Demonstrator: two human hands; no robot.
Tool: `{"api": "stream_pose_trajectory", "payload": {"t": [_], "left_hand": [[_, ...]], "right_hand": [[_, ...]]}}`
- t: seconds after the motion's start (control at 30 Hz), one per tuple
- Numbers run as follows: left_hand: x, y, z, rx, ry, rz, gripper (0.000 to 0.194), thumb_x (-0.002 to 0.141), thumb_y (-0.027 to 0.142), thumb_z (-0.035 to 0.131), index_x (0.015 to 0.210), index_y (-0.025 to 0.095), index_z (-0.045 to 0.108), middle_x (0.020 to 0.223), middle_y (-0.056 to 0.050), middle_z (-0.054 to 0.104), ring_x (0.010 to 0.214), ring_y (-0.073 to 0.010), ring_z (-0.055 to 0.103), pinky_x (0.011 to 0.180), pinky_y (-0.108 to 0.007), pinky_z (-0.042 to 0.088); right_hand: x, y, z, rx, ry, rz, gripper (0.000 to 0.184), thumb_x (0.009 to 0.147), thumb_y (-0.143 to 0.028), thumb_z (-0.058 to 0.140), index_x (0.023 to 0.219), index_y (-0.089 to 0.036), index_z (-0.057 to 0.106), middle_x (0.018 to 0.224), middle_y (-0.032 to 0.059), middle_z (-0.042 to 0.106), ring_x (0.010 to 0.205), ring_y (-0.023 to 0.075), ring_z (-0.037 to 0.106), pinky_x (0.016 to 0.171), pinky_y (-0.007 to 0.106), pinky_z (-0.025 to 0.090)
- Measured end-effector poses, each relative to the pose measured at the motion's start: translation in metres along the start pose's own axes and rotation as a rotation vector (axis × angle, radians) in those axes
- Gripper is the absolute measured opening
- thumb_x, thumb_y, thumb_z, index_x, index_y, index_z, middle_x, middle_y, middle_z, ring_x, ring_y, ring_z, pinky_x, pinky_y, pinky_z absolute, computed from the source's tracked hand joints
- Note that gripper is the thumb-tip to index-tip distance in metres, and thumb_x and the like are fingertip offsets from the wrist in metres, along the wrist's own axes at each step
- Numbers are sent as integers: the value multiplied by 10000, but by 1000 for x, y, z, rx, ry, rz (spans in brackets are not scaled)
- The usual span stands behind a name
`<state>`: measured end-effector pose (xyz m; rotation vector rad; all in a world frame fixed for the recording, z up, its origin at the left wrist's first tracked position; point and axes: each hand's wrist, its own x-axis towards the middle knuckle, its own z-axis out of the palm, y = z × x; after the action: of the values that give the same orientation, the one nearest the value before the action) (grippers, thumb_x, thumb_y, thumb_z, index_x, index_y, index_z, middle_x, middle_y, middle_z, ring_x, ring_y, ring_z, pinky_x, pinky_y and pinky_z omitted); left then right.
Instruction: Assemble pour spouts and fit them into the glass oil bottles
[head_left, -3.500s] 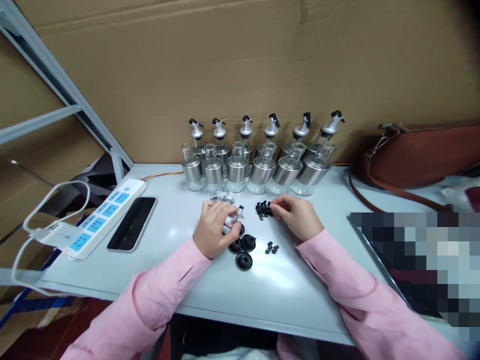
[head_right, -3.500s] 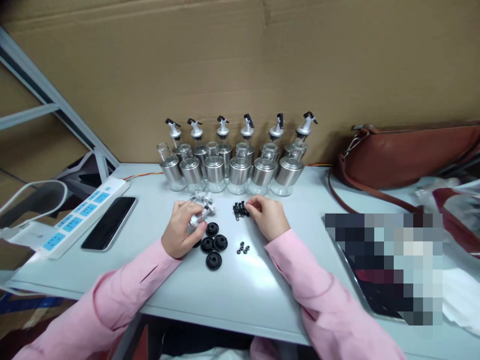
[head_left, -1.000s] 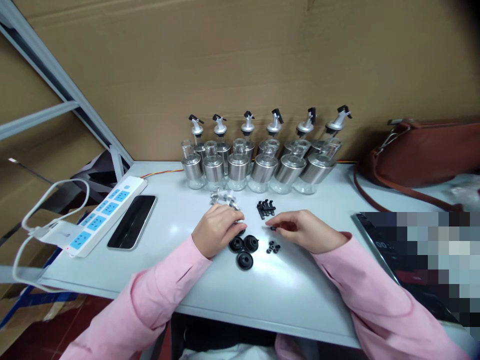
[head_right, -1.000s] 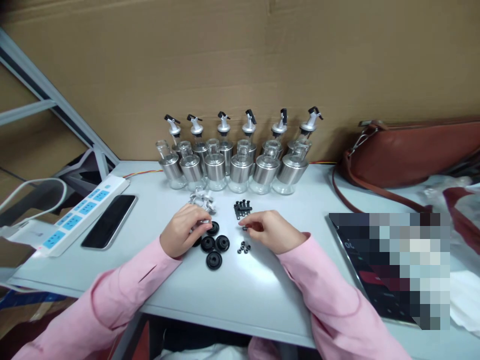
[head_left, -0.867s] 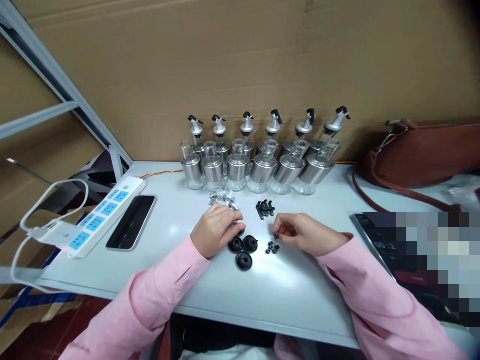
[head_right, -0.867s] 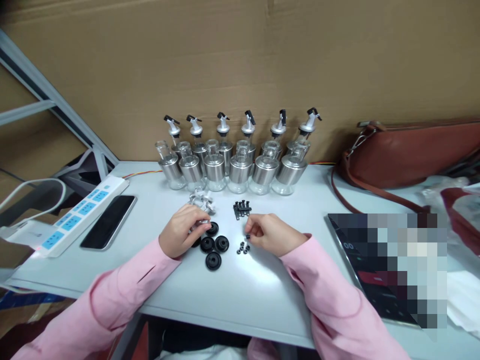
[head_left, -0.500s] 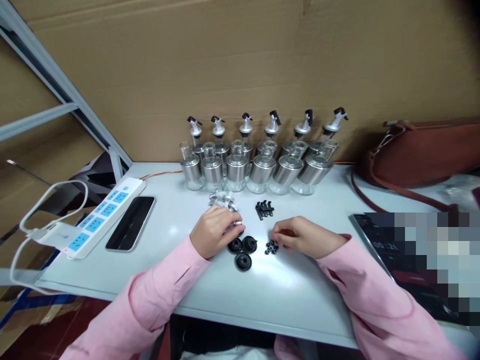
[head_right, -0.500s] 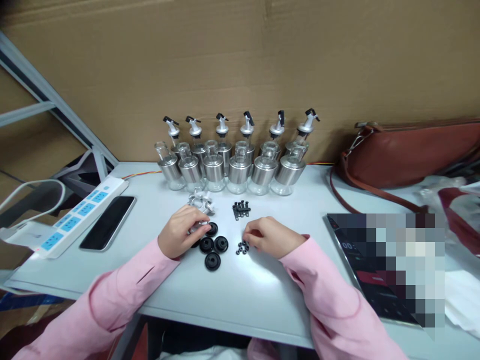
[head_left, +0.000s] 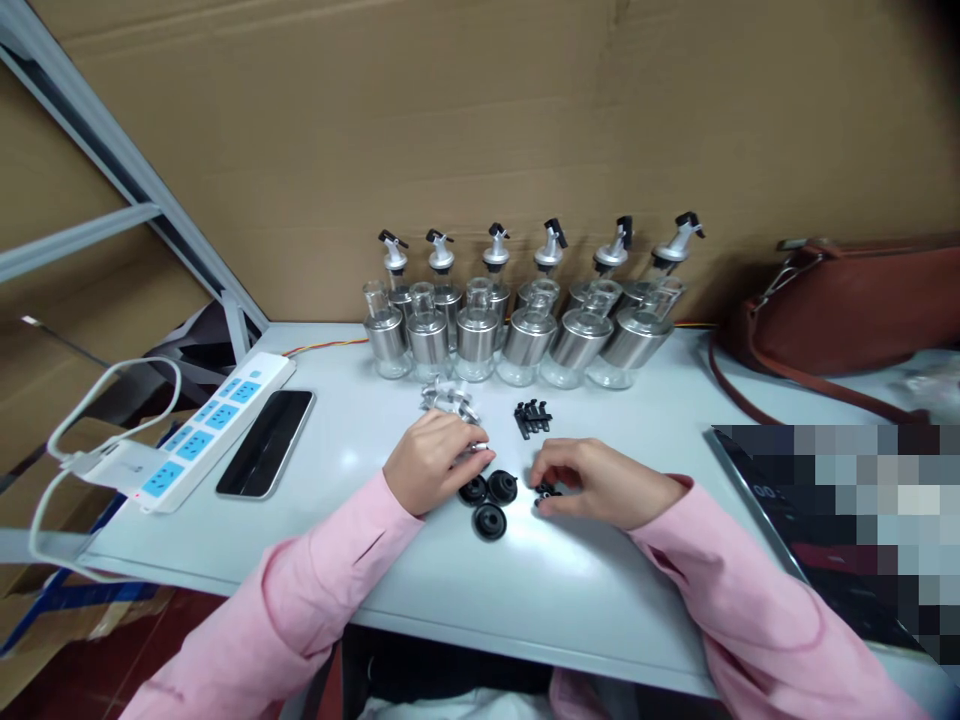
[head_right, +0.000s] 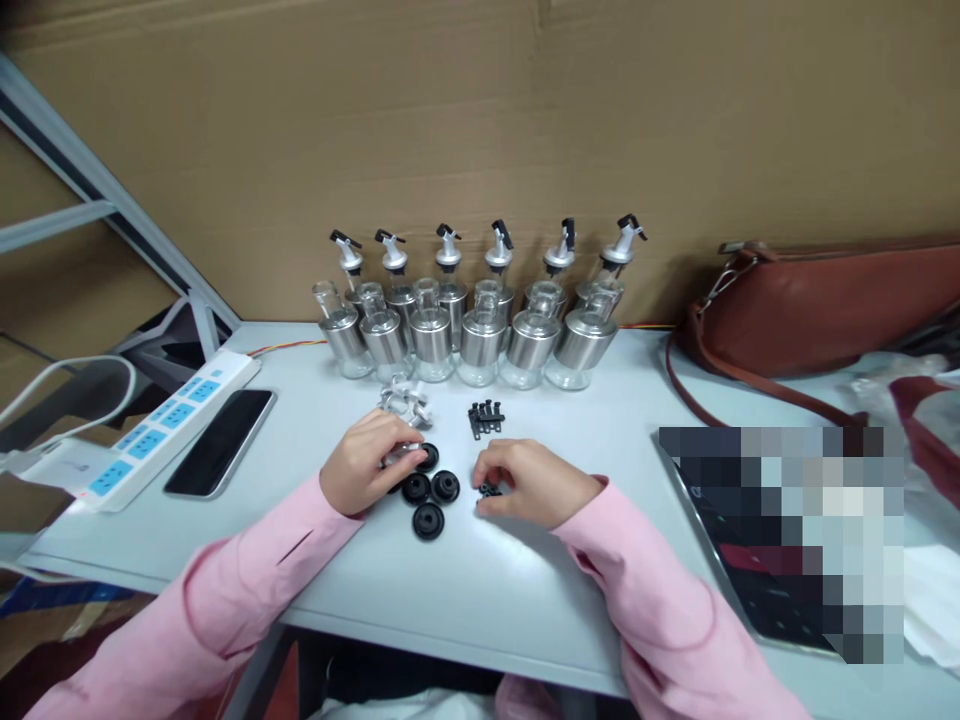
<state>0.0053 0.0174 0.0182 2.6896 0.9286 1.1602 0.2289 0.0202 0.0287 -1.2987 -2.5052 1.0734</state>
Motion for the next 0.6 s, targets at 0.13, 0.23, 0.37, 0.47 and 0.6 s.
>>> {"api": "stream_pose_trajectory", "payload": {"t": [0.13,0.23,0.37,0.47,0.6], "left_hand": [[1,0,-1,-11,17,2,161,885,267,463,816,144,540,697,-31,592,688,-144,536,636,-271,428],[2,1,-2,25,41,29,139,880,263,478,844,147,546,808,-59,610,836,-180,529,738,-314,447],[1,2,-2,79,84,9,160,882,294,473,851,161,557,816,-52,564,743,-153,503,673,-289,460],[-1,2,2,-37,142,-32,109,892,248,459,898,160,523,828,-40,546,733,-121,529,643,-240,480],[-4,5,6,-187,231,-39,88,852,132,517,935,152,494,900,-58,564,857,-134,564,741,-279,504]], "right_hand": [[-2,3,-4,25,7,8,211,667,-292,652,822,-150,659,774,51,608,659,140,516,624,263,422],[-1,4,-4,39,32,-25,186,717,-304,608,824,-161,663,783,55,617,670,145,532,619,266,420],[2,2,-1,66,30,-75,150,725,-284,602,794,-169,670,816,66,634,717,159,560,652,278,429],[1,-2,-4,104,182,-82,208,741,-335,589,840,-166,659,840,79,629,753,178,563,654,292,434],[-1,-11,-2,341,385,-81,293,788,-395,530,973,-180,603,890,80,642,808,191,586,695,319,453]]}}
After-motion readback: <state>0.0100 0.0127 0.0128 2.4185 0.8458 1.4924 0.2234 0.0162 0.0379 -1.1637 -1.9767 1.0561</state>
